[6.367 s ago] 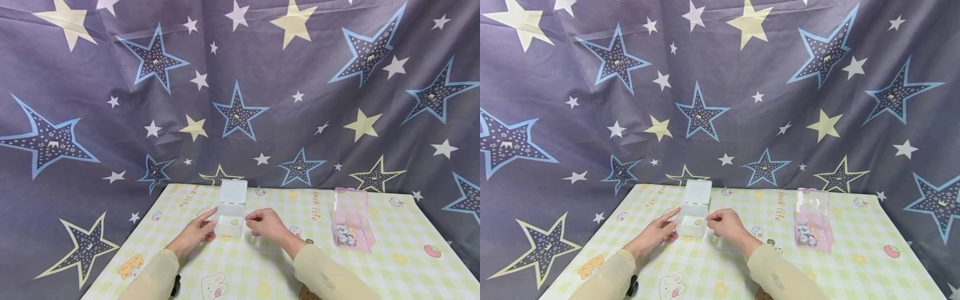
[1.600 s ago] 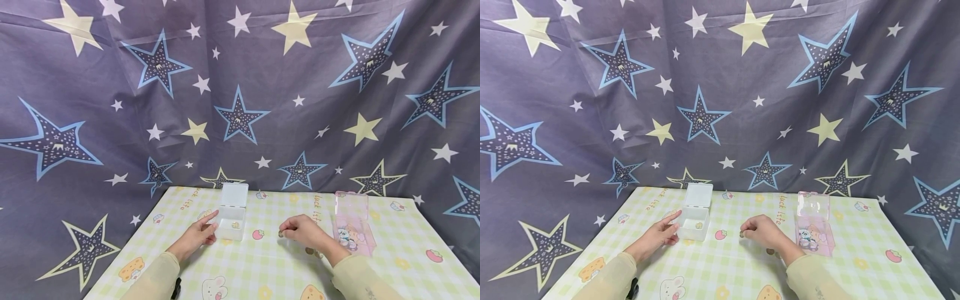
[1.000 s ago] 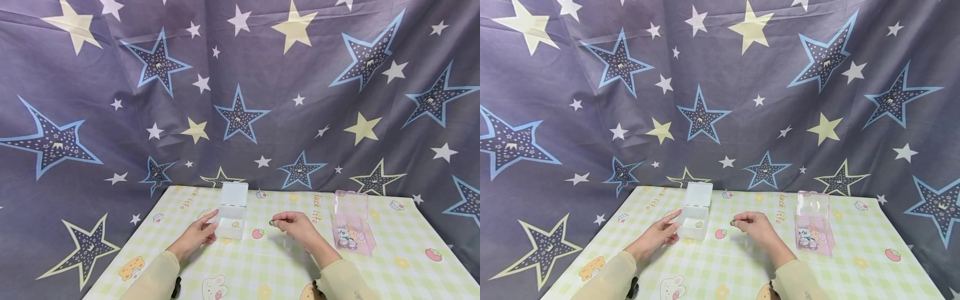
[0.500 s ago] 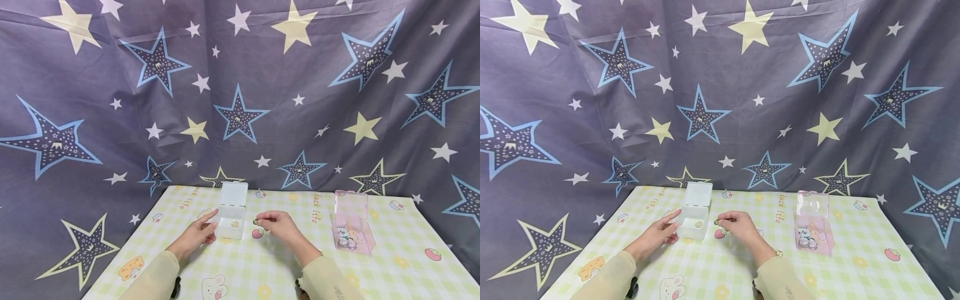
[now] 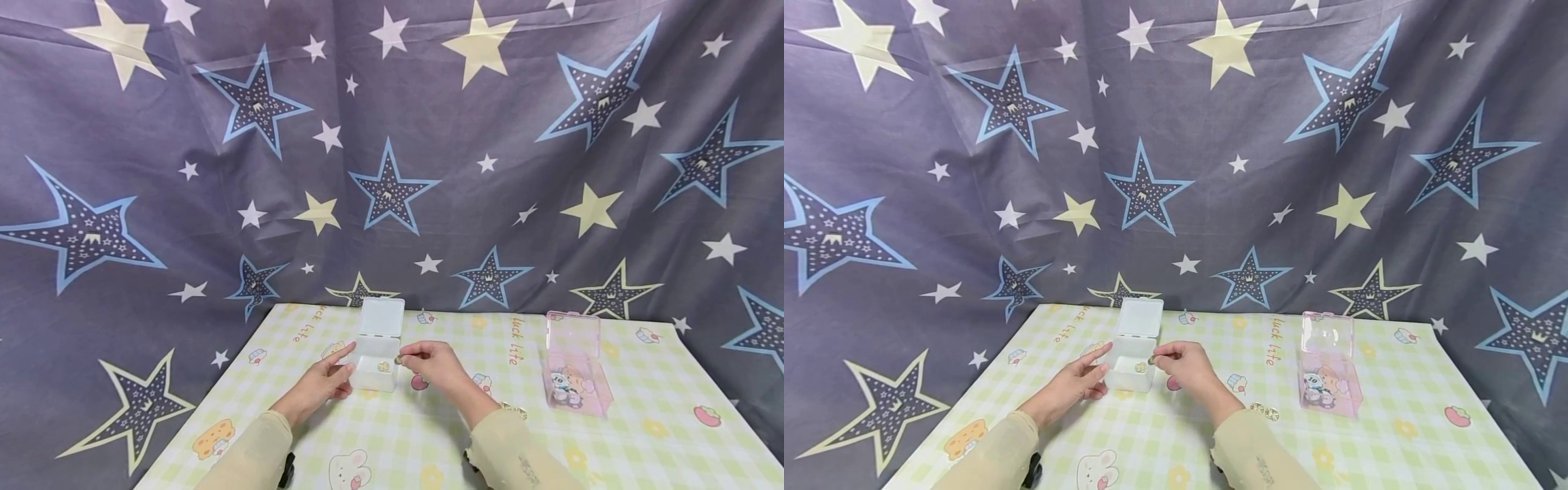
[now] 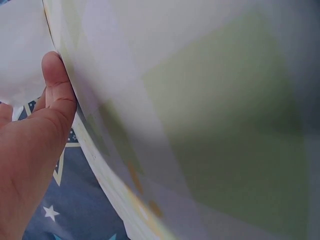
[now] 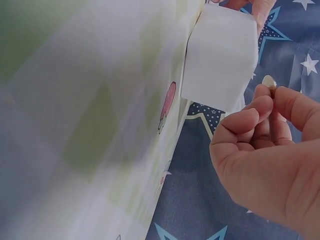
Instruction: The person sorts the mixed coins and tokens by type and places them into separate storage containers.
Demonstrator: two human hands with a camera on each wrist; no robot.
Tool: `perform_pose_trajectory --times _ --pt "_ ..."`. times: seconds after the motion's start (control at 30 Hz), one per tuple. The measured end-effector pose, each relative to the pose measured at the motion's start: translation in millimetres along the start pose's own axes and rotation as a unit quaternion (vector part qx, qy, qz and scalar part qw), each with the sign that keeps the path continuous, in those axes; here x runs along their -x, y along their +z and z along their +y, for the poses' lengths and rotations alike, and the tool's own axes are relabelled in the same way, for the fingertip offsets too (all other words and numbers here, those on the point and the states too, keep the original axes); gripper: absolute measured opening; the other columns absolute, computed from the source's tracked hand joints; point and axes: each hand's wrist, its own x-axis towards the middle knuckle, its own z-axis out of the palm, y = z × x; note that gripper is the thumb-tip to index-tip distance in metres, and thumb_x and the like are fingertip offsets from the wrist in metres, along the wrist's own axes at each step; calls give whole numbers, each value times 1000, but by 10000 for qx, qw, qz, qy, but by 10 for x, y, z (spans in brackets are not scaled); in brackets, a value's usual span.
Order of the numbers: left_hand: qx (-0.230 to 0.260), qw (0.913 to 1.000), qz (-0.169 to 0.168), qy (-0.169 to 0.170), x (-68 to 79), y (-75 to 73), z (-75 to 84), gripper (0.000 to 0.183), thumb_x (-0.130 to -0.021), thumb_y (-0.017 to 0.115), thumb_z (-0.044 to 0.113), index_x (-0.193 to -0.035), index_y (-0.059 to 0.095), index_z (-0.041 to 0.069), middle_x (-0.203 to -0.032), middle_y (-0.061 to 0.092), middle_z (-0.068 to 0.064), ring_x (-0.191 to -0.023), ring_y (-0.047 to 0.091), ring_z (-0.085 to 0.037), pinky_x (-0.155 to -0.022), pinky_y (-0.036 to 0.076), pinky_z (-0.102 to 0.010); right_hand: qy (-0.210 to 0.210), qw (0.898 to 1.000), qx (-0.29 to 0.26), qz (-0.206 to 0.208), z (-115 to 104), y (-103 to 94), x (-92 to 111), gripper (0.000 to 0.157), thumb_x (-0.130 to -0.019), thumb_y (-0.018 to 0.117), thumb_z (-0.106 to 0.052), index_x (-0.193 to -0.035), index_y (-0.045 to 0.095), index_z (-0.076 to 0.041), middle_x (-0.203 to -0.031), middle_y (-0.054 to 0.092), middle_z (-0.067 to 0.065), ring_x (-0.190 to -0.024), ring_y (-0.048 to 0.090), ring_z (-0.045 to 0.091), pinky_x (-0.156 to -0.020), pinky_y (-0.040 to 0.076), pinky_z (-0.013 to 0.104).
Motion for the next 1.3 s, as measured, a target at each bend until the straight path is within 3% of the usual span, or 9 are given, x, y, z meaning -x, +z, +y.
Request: perform_pose_trajectory --times 0.33,0.77,1.3 --pt "15 10000 28 -13 3 4 6 62 -111 61 29 -168 38 25 -102 70 -16 -87 68 -20 -80 62 -32 72 9995 302 53 21 89 -38 17 -100 74 -14 -114 80 -6 -100 75 5 -75 65 18 -67 62 36" --pt "13 10000 59 -20 -7 6 -5 61 -111 61 29 -168 39 25 -102 70 -16 -86 68 -20 -79 62 -33 31 9996 291 63 25 149 -57 19 -99 74 -12 -114 79 -3 -90 72 0 -59 49 11 -55 46 24" --pt "-58 10000 48 0 -20 3 -17 62 -111 61 30 -168 38 26 -101 70 -15 -86 68 -20 -81 62 -33 101 9997 214 33 25 155 -50 24 -99 74 -15 -119 78 -2 -89 69 -2 -67 51 11 -58 48 26"
